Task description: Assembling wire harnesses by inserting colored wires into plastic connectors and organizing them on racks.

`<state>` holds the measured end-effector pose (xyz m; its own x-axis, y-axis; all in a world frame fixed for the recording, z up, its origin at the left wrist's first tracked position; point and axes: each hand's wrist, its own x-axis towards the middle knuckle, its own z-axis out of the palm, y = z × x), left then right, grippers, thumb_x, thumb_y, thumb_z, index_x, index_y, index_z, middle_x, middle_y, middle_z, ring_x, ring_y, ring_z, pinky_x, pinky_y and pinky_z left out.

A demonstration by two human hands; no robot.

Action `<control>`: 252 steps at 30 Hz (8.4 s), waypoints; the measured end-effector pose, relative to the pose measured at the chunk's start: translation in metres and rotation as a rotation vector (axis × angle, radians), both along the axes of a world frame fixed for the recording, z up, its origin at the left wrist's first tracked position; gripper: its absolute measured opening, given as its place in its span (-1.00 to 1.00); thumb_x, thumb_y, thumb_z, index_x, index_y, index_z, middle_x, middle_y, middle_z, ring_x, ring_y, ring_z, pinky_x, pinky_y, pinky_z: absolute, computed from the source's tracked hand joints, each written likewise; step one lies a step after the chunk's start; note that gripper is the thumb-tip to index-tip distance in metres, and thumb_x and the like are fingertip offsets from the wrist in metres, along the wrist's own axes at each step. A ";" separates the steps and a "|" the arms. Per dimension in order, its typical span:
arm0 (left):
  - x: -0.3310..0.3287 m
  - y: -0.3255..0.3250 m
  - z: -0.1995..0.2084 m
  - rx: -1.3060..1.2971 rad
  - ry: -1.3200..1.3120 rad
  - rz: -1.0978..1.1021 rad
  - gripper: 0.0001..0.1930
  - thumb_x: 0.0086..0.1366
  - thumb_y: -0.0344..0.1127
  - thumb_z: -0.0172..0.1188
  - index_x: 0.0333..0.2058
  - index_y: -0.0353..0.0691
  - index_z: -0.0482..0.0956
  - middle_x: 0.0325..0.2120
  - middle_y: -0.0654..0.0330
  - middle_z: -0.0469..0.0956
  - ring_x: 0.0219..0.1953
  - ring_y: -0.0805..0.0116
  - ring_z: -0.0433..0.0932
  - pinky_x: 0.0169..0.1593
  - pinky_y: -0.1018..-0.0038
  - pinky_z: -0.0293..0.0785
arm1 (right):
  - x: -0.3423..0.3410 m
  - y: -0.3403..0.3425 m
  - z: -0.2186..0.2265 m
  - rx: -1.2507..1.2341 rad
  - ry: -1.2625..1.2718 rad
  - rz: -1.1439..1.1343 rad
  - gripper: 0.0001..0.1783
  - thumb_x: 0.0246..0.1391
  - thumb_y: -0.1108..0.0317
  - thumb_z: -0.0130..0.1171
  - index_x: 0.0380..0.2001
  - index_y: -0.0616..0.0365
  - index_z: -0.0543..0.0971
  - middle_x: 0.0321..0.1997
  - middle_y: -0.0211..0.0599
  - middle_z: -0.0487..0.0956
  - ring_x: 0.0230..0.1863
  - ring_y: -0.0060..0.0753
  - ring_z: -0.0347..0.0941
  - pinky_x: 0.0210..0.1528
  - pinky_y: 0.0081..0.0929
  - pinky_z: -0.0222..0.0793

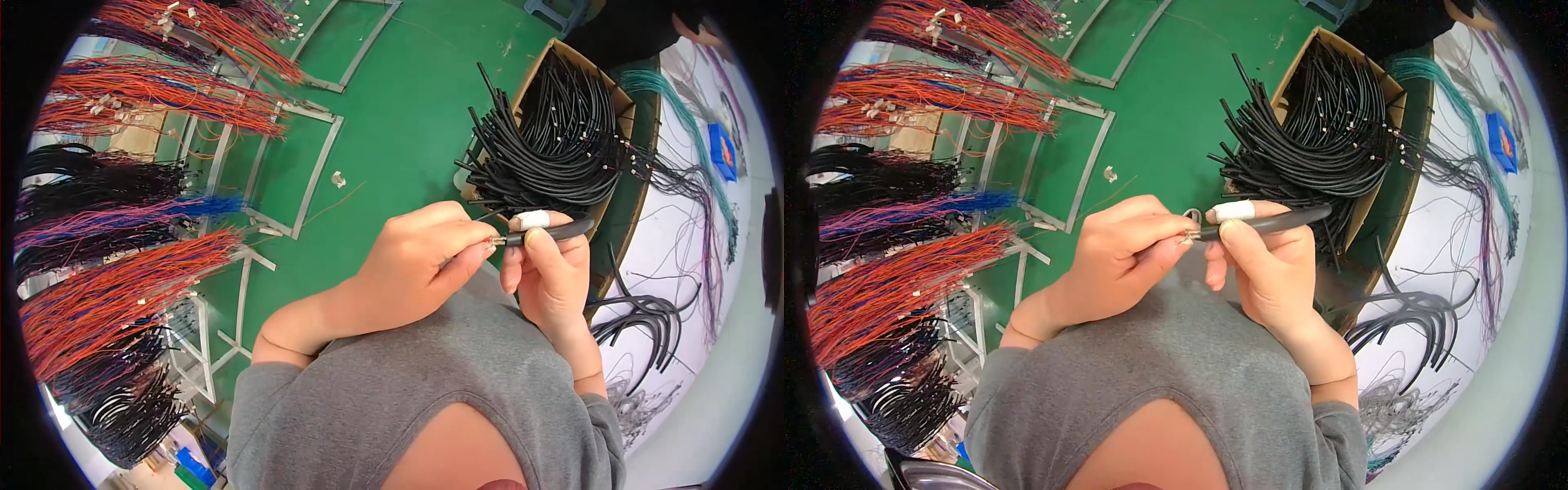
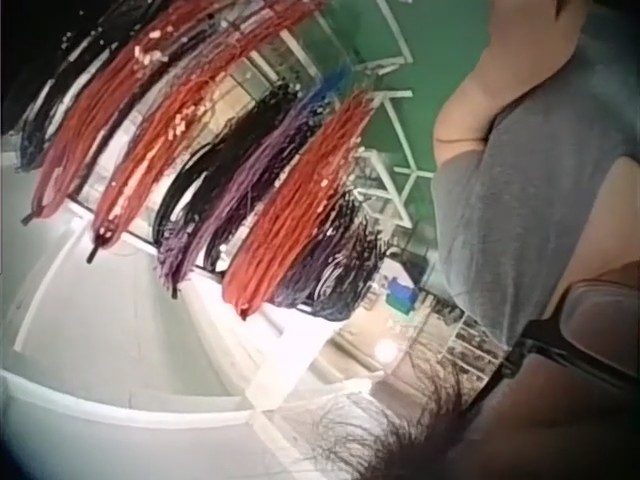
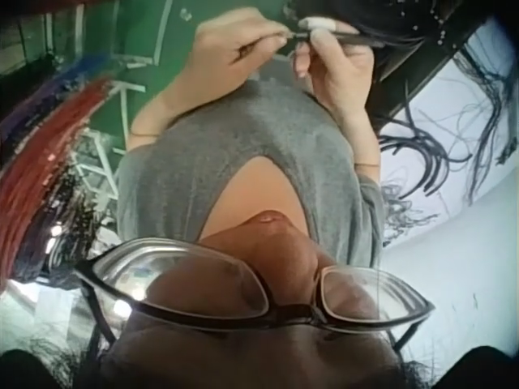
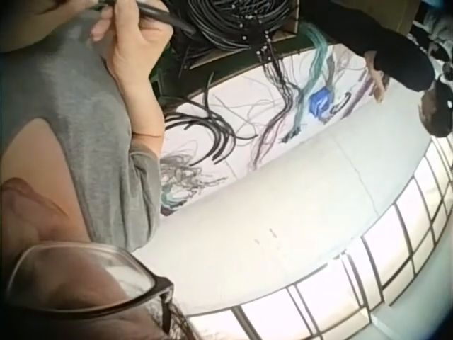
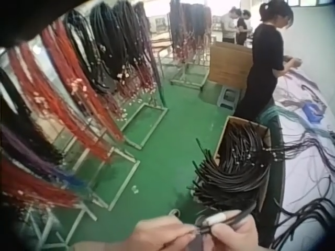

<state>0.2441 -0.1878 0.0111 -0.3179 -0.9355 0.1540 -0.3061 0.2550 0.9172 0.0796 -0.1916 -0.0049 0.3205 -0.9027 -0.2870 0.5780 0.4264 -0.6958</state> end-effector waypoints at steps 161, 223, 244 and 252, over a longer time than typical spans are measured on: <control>0.021 -0.033 -0.093 0.340 0.096 -0.130 -0.79 0.19 -0.34 -0.11 -0.49 -0.34 0.42 -0.77 0.33 0.27 -0.70 0.60 0.21 -0.61 0.63 0.16 | 0.023 -0.023 -0.058 -0.088 0.464 -0.110 -0.77 0.04 0.31 -0.11 -0.35 0.23 0.44 -0.36 -0.40 0.43 -0.39 -0.65 0.28 -0.34 -0.67 0.21; 0.172 0.013 -0.066 0.633 0.135 0.084 -0.67 0.02 -0.10 0.11 -0.63 -0.30 0.44 -0.78 0.30 0.34 -0.74 0.57 0.29 -0.68 0.66 0.16 | -0.073 0.026 -0.125 0.290 -1.122 -0.479 -0.66 0.08 0.08 -0.22 -0.47 0.15 0.31 -0.76 -0.54 0.15 -0.75 -0.68 0.06 -0.67 -0.73 0.09; 0.024 -0.018 -0.124 0.999 0.326 0.039 -0.70 0.21 -0.12 -0.15 -0.40 -0.26 0.37 -0.72 0.38 0.22 -0.76 0.66 0.08 -0.71 0.70 -0.02 | 0.065 0.000 -0.134 0.101 0.202 -0.124 -0.84 -0.04 0.31 0.03 -0.39 0.14 0.41 -0.41 -0.45 0.43 -0.36 -0.66 0.30 -0.29 -0.65 0.21; 0.044 0.002 -0.142 0.468 -0.031 0.083 -0.63 0.26 -0.11 -0.30 -0.46 -0.28 0.37 -0.74 0.33 0.29 -0.65 0.54 0.24 -0.56 0.55 0.18 | 0.060 -0.009 -0.109 0.100 0.242 -0.104 -0.89 -0.03 0.37 0.00 -0.48 0.19 0.38 -0.60 -0.48 0.38 -0.64 -0.72 0.24 -0.61 -0.77 0.15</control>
<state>0.2880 -0.1861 -0.1311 -0.2369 -0.9246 -0.2984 -0.3367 -0.2100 0.9179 0.1393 -0.2008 -0.1141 0.1386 -0.8905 -0.4333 0.4446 0.4469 -0.7762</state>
